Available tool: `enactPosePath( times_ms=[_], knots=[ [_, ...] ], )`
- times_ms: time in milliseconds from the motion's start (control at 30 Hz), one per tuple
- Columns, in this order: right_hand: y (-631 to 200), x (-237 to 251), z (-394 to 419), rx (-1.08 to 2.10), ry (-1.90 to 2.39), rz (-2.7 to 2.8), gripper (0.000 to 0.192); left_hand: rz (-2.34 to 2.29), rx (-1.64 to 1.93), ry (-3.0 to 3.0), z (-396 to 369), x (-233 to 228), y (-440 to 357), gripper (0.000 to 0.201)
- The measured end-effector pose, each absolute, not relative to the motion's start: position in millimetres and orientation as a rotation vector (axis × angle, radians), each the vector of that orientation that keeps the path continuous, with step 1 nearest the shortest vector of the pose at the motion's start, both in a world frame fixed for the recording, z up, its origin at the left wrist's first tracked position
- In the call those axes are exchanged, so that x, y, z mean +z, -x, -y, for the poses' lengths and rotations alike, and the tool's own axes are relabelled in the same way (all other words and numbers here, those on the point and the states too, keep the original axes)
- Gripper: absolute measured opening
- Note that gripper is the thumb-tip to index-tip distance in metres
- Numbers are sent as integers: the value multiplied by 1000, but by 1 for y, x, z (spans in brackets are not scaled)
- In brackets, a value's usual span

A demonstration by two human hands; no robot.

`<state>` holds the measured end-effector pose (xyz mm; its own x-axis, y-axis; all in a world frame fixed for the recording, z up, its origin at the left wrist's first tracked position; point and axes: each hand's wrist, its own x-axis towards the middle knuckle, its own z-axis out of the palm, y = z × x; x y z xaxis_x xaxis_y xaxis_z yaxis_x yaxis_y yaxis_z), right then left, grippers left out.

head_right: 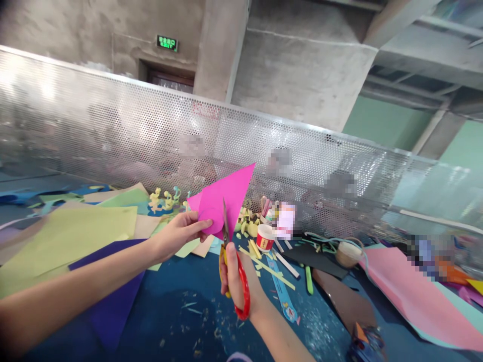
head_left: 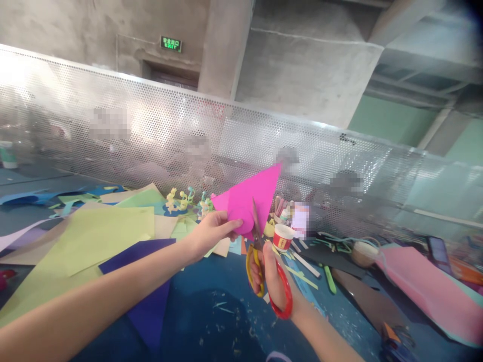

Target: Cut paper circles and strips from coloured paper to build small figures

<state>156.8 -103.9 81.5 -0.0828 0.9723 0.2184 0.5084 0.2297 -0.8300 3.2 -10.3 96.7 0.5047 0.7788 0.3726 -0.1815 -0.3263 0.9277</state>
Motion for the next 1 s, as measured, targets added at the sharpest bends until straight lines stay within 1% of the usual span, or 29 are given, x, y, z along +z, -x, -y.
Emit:
enactPosePath(
  times_ms=[200, 667, 1000],
  knots=[
    [-157, 76, 102, 718, 1349, 1619, 67, -472, 1077, -1615, 7, 96, -3, 21],
    [-162, 60, 97, 909, 1244, 1507, 52, -490, 1098, -1628, 2, 97, 0, 20],
    [-160, 63, 98, 886, 1300, 1530, 56, -468, 1087, -1617, 1, 99, 3, 18]
  ],
)
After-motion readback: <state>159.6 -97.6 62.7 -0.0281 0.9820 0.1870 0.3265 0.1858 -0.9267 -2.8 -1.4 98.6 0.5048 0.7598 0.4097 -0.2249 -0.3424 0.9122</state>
